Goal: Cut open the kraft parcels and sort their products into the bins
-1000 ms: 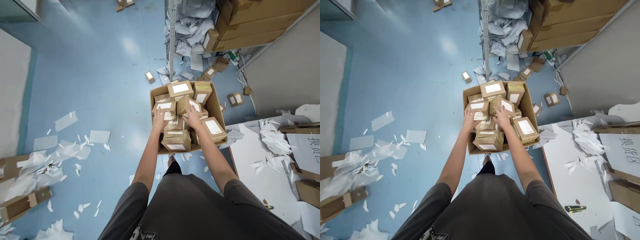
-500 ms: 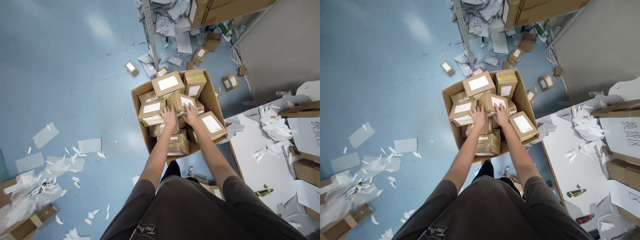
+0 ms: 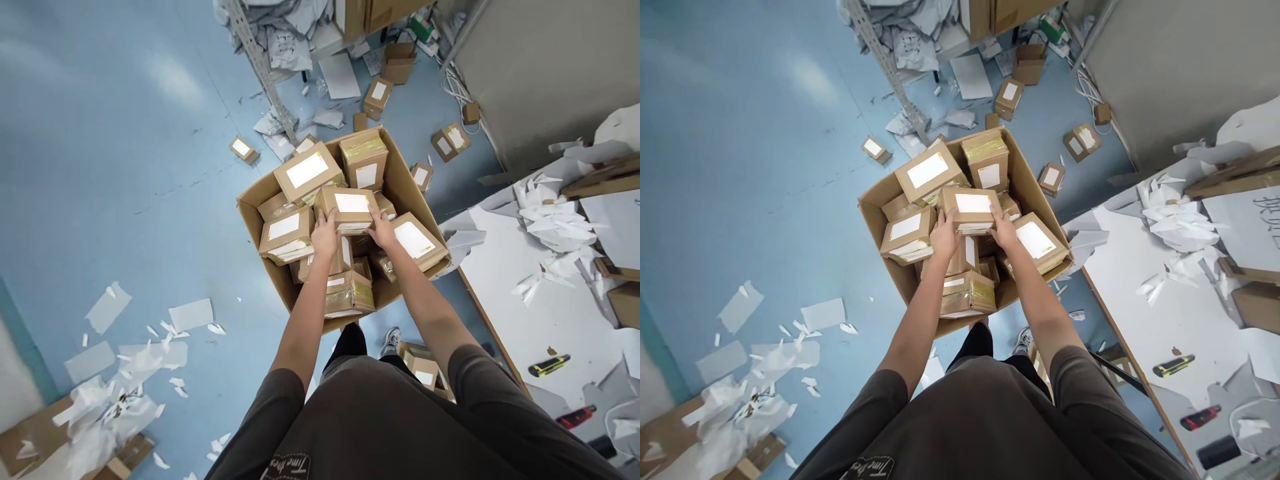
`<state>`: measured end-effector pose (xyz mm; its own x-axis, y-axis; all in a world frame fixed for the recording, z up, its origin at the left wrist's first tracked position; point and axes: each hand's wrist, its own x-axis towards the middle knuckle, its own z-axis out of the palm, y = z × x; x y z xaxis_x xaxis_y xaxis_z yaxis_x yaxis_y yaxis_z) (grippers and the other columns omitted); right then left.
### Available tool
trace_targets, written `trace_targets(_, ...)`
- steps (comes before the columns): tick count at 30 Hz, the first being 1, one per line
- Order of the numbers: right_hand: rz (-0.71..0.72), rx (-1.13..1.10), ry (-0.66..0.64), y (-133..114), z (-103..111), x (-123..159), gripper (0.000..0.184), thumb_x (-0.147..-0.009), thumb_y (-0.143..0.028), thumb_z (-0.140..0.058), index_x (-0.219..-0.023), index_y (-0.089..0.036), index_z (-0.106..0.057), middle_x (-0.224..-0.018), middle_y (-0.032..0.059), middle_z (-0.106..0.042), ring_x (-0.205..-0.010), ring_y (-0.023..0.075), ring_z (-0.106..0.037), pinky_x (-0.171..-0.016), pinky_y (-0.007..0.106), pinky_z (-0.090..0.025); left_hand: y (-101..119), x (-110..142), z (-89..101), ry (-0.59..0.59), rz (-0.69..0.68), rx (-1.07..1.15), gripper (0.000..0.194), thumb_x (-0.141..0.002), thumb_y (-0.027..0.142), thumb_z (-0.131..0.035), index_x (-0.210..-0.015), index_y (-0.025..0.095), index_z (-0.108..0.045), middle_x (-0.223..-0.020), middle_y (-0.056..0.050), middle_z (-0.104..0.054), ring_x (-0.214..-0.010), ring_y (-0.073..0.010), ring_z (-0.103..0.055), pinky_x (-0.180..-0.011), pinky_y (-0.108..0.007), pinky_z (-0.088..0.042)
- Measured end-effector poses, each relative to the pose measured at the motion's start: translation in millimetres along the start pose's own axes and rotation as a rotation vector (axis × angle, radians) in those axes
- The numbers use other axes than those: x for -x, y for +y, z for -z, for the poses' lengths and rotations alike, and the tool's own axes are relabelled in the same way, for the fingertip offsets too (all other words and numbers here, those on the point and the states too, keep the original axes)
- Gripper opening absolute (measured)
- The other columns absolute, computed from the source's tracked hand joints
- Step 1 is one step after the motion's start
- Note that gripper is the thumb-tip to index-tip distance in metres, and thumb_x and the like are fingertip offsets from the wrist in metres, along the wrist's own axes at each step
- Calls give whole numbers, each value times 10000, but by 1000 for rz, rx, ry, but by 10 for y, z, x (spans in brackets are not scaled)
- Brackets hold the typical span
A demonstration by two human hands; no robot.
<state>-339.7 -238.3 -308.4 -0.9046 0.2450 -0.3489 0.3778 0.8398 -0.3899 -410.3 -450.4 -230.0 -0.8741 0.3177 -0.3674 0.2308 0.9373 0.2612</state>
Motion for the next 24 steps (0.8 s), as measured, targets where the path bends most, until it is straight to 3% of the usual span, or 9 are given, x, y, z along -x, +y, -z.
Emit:
trace_targets(6,12,58,65,-298,416,359,857,-984,-302,-677,-1725,-299,-246,-1376,170,-483,-1175,357,-618,-1038,483,-524,145,203,28,119,67,90,853,-952,422,-735,-1684,294,-314,-1694,-198,-367,-1433,-382,-561,-1112,-469,-531)
trace_targets(10,-1,61,193,-397,827,742,854,-998,-294,-641,-1735,-299,-210,-1380,182,-475,-1198,375,-598,-1007,481,-552,341,445,278,211,20,150,830,-938,424,-754,-1665,322,-368,-1695,-176,-375,-1440,-374,-557,-1110,-473,-543)
trace_targets(13,-12,59,293,-351,1174,1045,887,-987,-290,-641,-1742,-306,-177,-1422,189,-463,-1198,382,-598,-995,489,-562,621,671,525,280,-62,162,805,-933,408,-758,-1651,344,-400,-1765,-133,-238,-1443,-364,-554,-1102,-458,-561)
trace_targets(17,3,50,467,-85,1602,1489,884,-953,-216,-641,-1732,-310,-234,-1558,191,-403,-1303,386,-564,-1029,491,-556,1150,1014,724,358,-208,137,767,-931,390,-758,-1628,324,-444,-1812,-89,-56,-1475,-379,-517,-1087,-461,-577)
trace_targets(21,-31,22,611,374,1911,2091,879,-927,-153,-629,-1715,-330,-283,-1711,147,-277,-1395,374,-518,-1104,501,-517,1787,1409,682,395,-352,115,753,-935,388,-751,-1623,292,-460,-1793,-103,-179,-1512,-351,-479,-1120,-438,-555)
trace_targets(24,-98,9,672,798,2047,2667,884,-918,-153,-620,-1715,-331,-284,-1734,120,-284,-1386,365,-525,-1130,514,-501,2316,1765,546,387,-444,72,764,-938,378,-742,-1636,292,-445,-1775,-112,-246,-1502,-343,-492,-1128,-441,-547)
